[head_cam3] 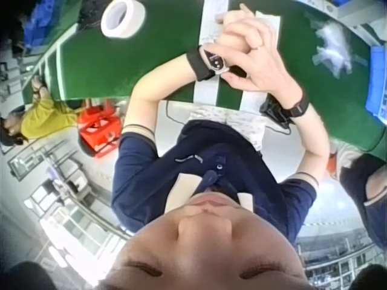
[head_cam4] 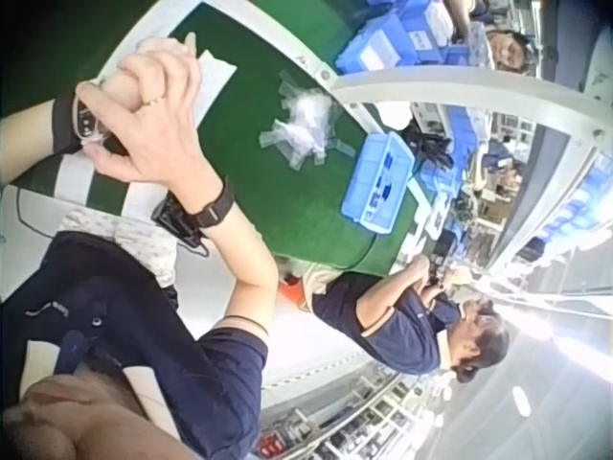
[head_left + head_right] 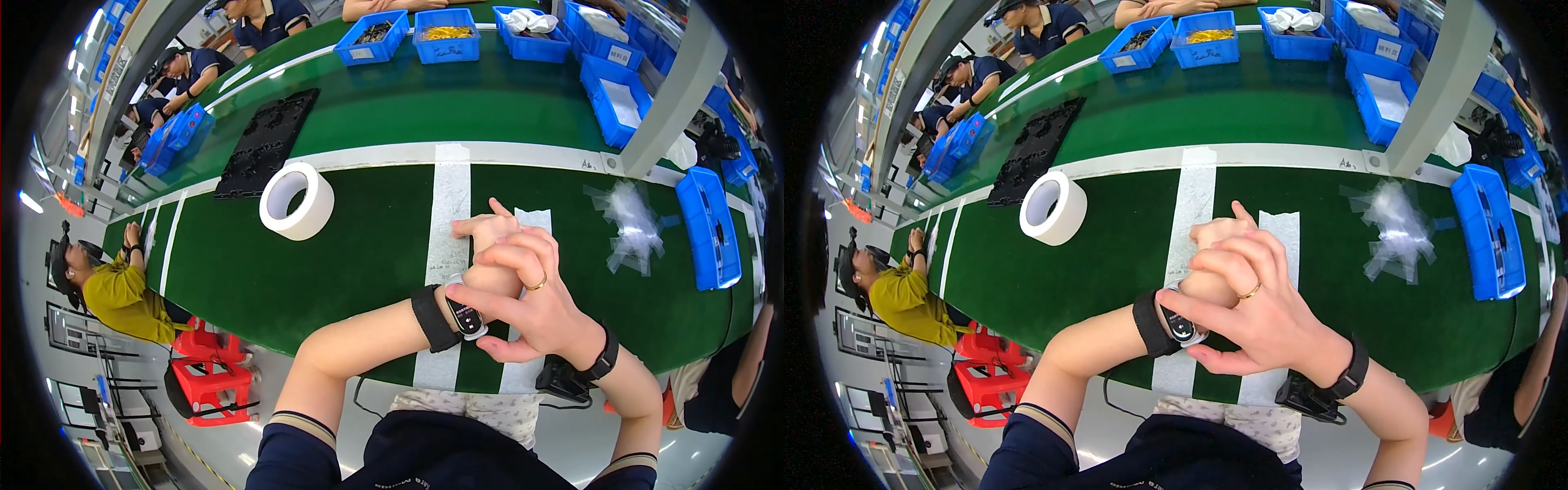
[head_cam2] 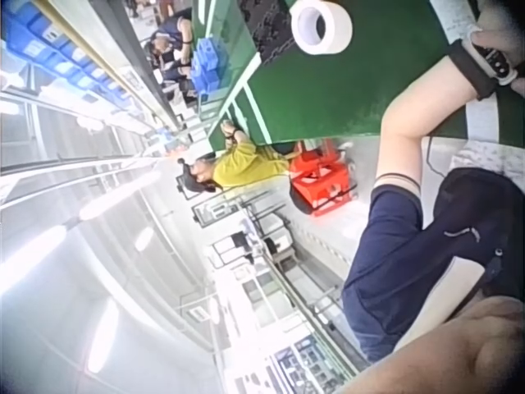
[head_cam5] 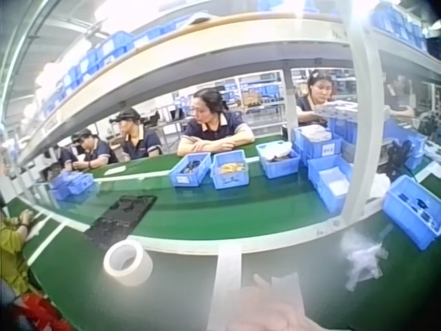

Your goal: Assembling small plastic components at a factory workstation.

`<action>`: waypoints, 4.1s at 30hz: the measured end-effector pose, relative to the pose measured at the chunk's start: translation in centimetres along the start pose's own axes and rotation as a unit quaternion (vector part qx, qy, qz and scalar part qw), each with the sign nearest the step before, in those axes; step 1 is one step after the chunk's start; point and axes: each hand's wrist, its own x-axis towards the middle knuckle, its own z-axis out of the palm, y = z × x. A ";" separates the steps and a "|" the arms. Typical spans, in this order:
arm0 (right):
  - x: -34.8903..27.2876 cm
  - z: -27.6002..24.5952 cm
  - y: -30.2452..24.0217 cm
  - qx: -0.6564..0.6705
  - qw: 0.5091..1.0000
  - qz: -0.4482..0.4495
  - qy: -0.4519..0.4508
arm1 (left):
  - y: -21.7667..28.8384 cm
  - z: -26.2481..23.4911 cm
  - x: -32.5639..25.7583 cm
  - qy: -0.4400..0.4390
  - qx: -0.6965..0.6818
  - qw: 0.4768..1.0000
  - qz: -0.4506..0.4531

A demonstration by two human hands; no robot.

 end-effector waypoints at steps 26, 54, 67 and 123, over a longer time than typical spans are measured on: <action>-0.7 0.2 0.7 0.080 0.975 0.057 0.198 | 0.0 1.5 0.9 -0.054 -0.105 0.993 -0.028; 0.0 0.0 0.6 0.065 0.976 0.098 0.181 | -6.2 -0.8 1.8 -0.100 -0.339 0.934 0.054; -0.1 0.3 0.4 0.004 0.987 0.121 0.107 | -6.4 -0.5 1.4 -0.055 -0.394 0.914 0.081; -0.9 -0.2 0.5 -0.082 0.958 0.061 0.267 | -3.5 -4.7 0.6 0.182 -0.537 0.816 0.111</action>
